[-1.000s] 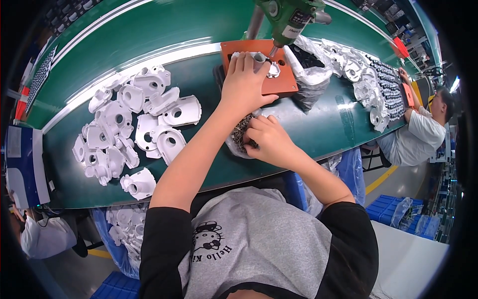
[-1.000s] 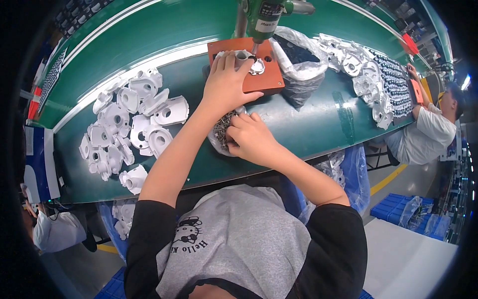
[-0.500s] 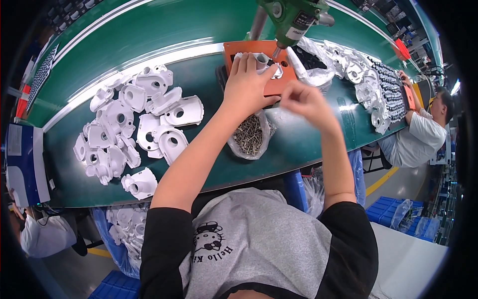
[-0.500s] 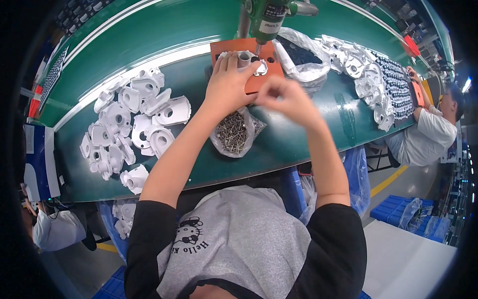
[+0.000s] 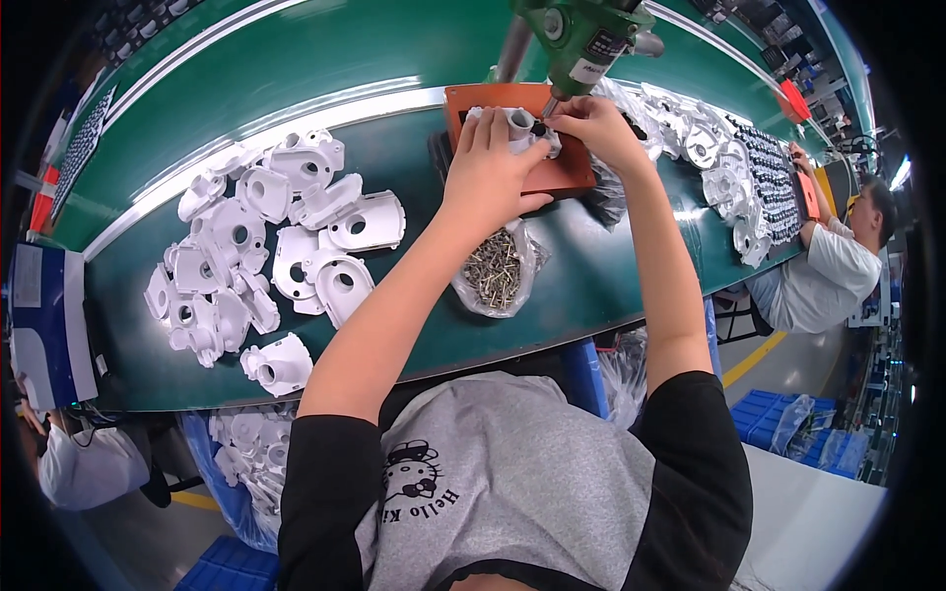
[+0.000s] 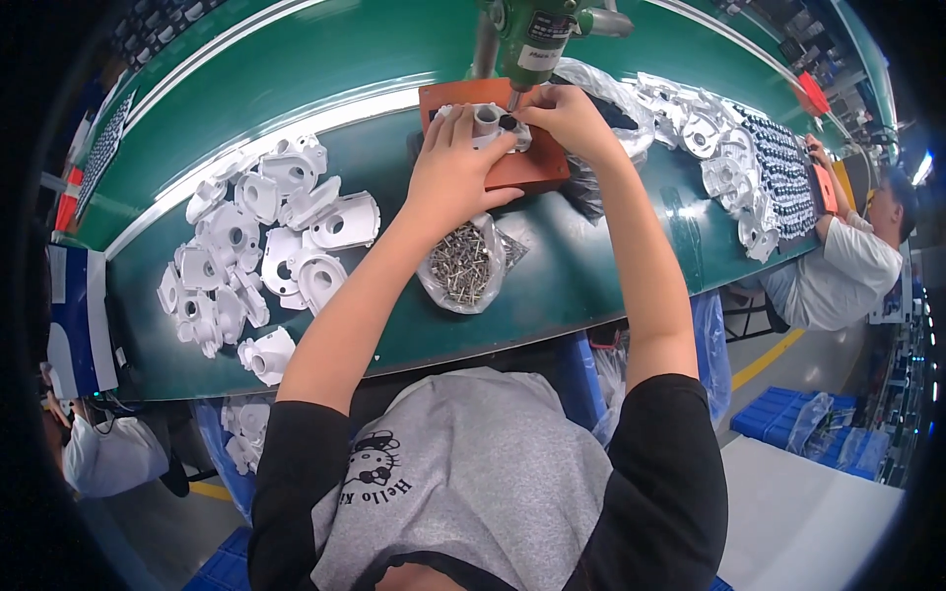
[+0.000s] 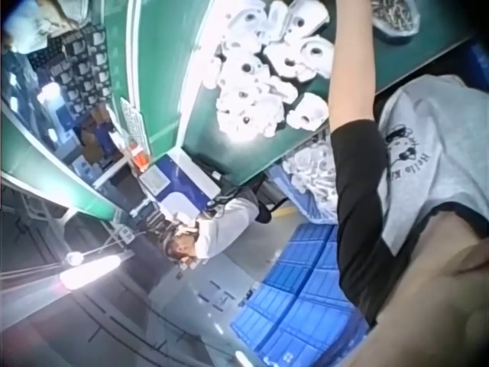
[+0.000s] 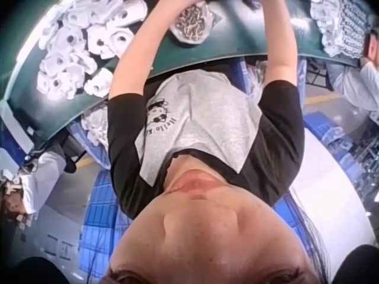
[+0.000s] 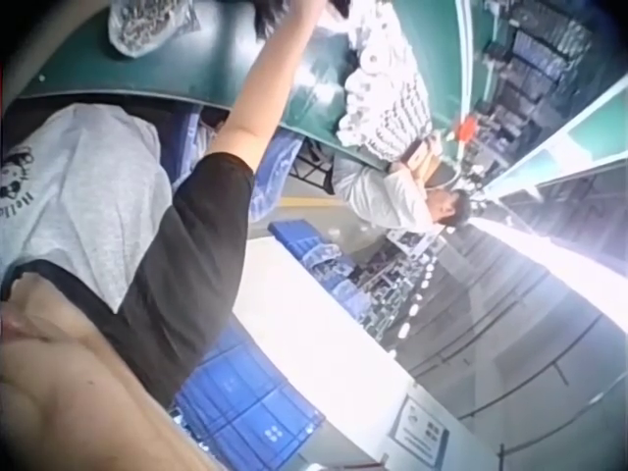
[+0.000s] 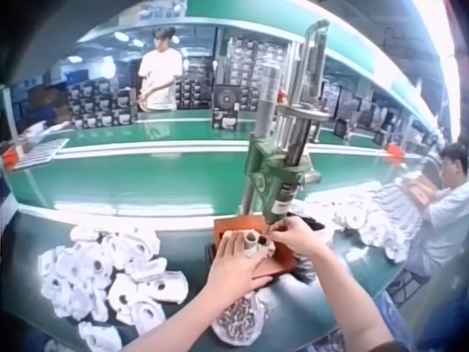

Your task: Assembling plastic components using a manual hand press machine on a factory line.

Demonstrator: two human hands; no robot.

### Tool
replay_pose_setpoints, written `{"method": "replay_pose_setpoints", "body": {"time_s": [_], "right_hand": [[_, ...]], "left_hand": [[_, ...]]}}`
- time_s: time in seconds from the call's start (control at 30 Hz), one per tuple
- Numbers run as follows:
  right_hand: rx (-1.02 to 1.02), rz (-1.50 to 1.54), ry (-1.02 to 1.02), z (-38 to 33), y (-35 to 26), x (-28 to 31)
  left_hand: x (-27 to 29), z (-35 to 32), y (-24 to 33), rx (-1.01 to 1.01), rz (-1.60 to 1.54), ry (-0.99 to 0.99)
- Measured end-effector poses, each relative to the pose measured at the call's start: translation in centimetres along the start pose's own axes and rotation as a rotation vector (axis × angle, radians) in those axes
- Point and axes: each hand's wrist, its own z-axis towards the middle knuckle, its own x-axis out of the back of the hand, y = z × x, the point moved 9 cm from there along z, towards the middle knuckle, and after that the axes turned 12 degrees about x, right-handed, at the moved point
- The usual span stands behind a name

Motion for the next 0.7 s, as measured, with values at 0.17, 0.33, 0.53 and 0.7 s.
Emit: {"method": "replay_pose_setpoints", "body": {"time_s": [0.17,0.33,0.53,0.7], "right_hand": [[-0.044,0.017,-0.045,0.0,-1.0,-0.2],[-0.064,0.044,-0.077,0.1,-1.1,-0.1],[-0.117,0.014,-0.189,0.6,-0.7,-1.1],[-0.077,0.114,-0.211,1.2,0.6,-1.4]], "left_hand": [[0.1,0.0,-0.2,0.001,0.006,0.004],[0.0,0.0,-0.2,0.017,0.024,-0.020],[0.0,-0.1,-0.3,0.018,0.035,-0.020],[-0.3,0.1,-0.1,0.020,0.035,-0.030]]}}
